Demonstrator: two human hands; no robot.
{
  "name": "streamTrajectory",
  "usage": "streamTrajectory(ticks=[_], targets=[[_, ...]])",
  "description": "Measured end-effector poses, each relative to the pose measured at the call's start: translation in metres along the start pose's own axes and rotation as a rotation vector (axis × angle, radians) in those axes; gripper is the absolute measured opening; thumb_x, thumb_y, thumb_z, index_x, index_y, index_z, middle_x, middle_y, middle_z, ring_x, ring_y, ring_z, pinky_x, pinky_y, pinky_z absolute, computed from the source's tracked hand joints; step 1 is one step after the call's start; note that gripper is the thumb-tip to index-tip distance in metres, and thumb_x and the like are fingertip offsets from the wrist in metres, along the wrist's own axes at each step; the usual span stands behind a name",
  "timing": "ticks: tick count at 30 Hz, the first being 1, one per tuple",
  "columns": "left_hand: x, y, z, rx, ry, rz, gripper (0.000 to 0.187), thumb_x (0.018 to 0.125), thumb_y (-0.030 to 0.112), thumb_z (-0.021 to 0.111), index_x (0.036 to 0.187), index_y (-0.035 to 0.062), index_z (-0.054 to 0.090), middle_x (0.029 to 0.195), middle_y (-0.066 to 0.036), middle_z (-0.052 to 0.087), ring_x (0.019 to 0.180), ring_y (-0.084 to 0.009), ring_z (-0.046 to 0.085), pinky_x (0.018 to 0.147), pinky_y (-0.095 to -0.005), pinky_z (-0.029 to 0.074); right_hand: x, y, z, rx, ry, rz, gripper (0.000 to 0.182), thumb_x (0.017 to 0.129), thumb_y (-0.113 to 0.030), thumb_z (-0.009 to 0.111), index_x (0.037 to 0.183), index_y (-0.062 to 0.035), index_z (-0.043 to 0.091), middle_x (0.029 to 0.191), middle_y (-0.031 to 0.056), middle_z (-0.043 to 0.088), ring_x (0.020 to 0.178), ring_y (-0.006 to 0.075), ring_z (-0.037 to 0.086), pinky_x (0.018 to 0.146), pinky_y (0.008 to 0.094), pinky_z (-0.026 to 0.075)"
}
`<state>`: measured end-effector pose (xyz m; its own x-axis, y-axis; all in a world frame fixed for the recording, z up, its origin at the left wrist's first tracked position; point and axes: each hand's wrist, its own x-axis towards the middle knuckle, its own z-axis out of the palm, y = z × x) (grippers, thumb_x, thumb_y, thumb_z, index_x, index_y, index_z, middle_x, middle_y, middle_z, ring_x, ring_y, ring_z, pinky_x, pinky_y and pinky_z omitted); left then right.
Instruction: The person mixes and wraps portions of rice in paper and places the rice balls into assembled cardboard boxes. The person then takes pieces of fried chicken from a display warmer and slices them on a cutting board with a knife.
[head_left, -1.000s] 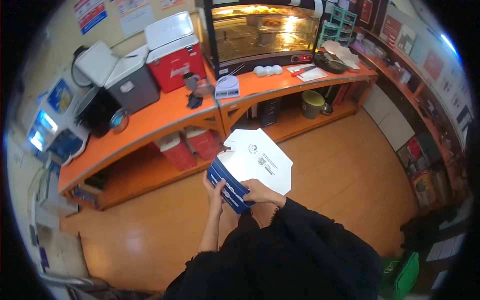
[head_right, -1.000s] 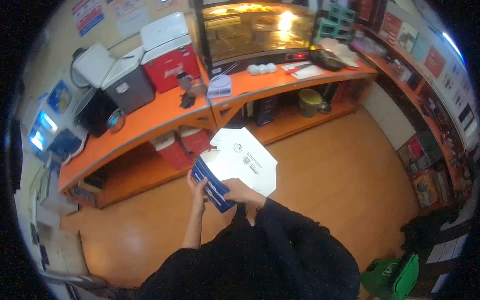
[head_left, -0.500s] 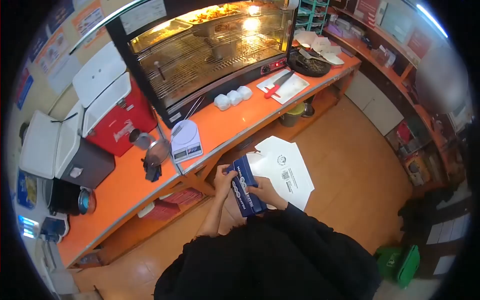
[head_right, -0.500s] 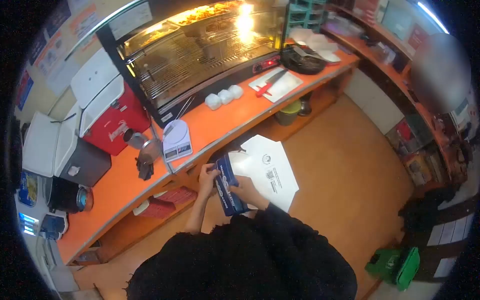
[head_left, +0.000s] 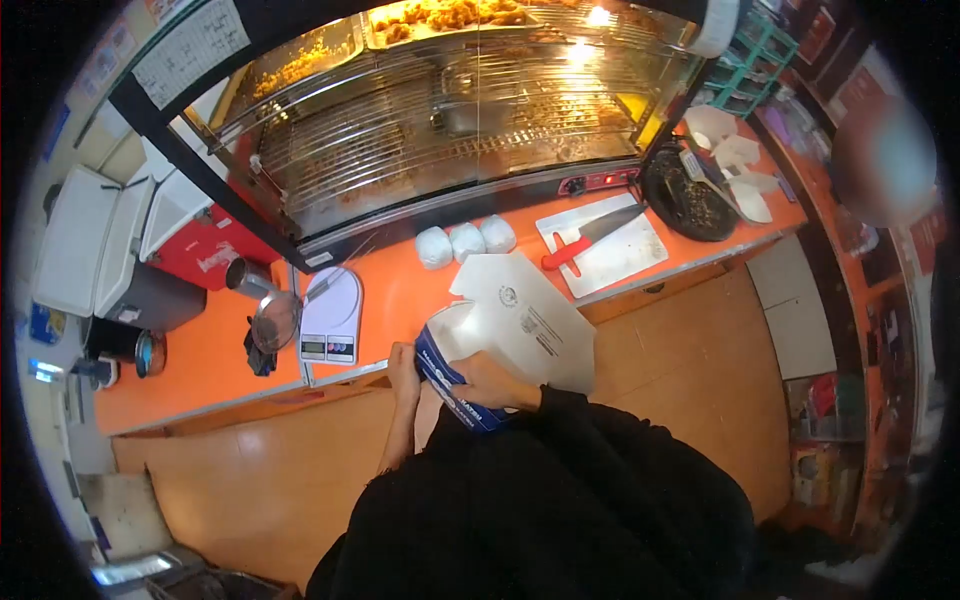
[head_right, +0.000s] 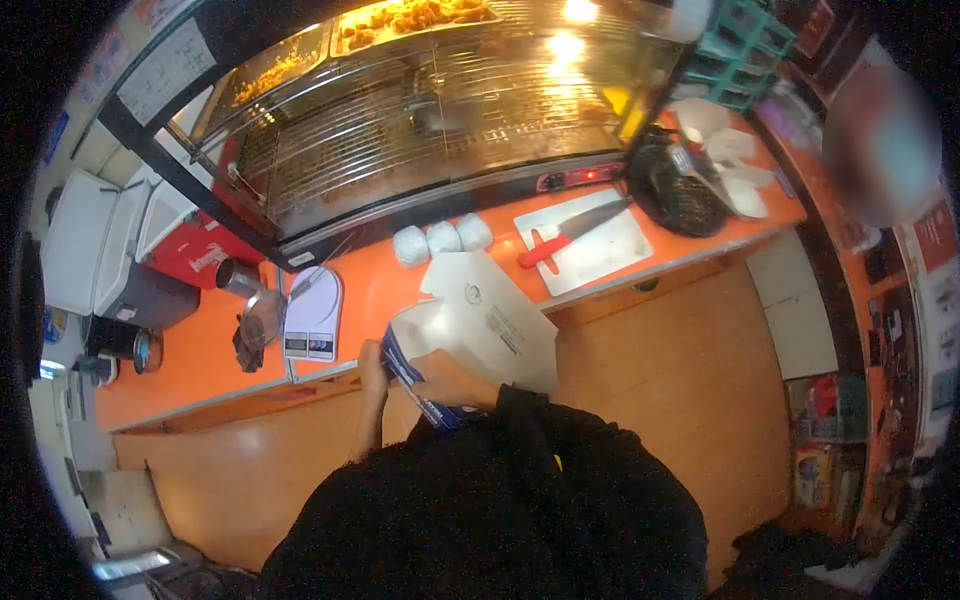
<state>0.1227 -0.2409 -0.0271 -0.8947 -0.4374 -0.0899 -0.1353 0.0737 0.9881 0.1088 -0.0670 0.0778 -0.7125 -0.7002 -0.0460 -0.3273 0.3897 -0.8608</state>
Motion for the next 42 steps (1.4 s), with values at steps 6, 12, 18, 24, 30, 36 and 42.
streamTrajectory(ticks=[6,12,18,24,30,36,42], targets=[[-0.016,-0.031,-0.011,-0.37,0.044,-0.641,0.053,0.078,0.051,0.037,0.105,0.0074,0.051,0.092,-0.01,0.057,0.075,-0.0199,0.057,0.056,-0.0338,0.047,0.0,-0.042,-0.081,0.071,0.278,-0.114,0.027,0.07,-0.014,0.061,0.091,0.0019,0.055,0.077,0.0191,0.058,0.068,0.0237,0.058,0.063,0.0337,0.044],[0.023,-0.047,-0.021,-0.634,0.238,-0.287,0.036,0.083,0.041,0.038,0.098,0.0089,0.045,0.093,-0.005,0.05,0.09,-0.0186,0.049,0.069,-0.0359,0.044,-0.039,-0.034,-0.143,0.18,0.222,0.012,0.028,0.074,-0.017,0.061,0.092,0.0046,0.056,0.079,0.0148,0.061,0.07,0.02,0.059,0.065,0.0303,0.046],[0.05,-0.074,-0.013,-0.275,0.438,-0.111,0.031,0.084,0.027,0.046,0.101,0.0044,0.037,0.096,-0.009,0.045,0.086,-0.0183,0.049,0.067,-0.0326,0.046,-0.028,0.067,-0.098,-0.338,0.184,0.16,0.02,0.071,-0.015,0.061,0.083,0.0011,0.056,0.072,0.0153,0.058,0.063,0.03,0.056,0.058,0.0323,0.045],[-0.013,0.067,0.042,-0.318,-0.023,-0.238,0.05,0.074,0.005,0.062,0.114,0.0017,0.033,0.103,-0.011,0.045,0.091,-0.0171,0.047,0.078,-0.0294,0.042,0.002,0.087,-0.034,-0.382,0.184,0.044,0.018,0.069,-0.014,0.062,0.073,0.0005,0.051,0.069,0.0176,0.054,0.063,0.0351,0.052,0.057,0.0369,0.042],[0.0,0.075,0.054,-0.439,-0.406,-0.247,0.062,0.07,0.006,0.066,0.119,0.0078,0.028,0.104,-0.01,0.043,0.087,-0.0151,0.047,0.076,-0.0268,0.043,-0.004,0.091,-0.038,0.331,-0.232,0.332,0.014,0.078,-0.011,0.057,0.081,0.0028,0.056,0.073,0.0038,0.058,0.065,0.009,0.049,0.061,0.0254,0.04],[0.002,0.072,0.056,-0.323,-0.436,-0.15,0.064,0.07,0.005,0.064,0.12,0.008,0.026,0.104,-0.01,0.044,0.088,-0.0157,0.05,0.065,-0.0226,0.047,-0.012,0.066,-0.039,0.354,0.047,0.234,0.022,0.081,-0.017,0.055,0.069,0.0012,0.053,0.063,0.0026,0.05,0.062,0.0079,0.042,0.054,0.026,0.035],[0.001,0.04,0.036,-0.587,-0.457,-0.575,0.056,0.075,0.017,0.059,0.119,0.0079,0.026,0.107,-0.015,0.045,0.091,-0.0215,0.053,0.064,-0.031,0.051,-0.041,0.011,-0.085,0.074,0.49,0.15,0.02,0.082,-0.02,0.052,0.079,-0.0003,0.056,0.062,0.0119,0.052,0.06,0.0137,0.049,0.054,0.027,0.038]])
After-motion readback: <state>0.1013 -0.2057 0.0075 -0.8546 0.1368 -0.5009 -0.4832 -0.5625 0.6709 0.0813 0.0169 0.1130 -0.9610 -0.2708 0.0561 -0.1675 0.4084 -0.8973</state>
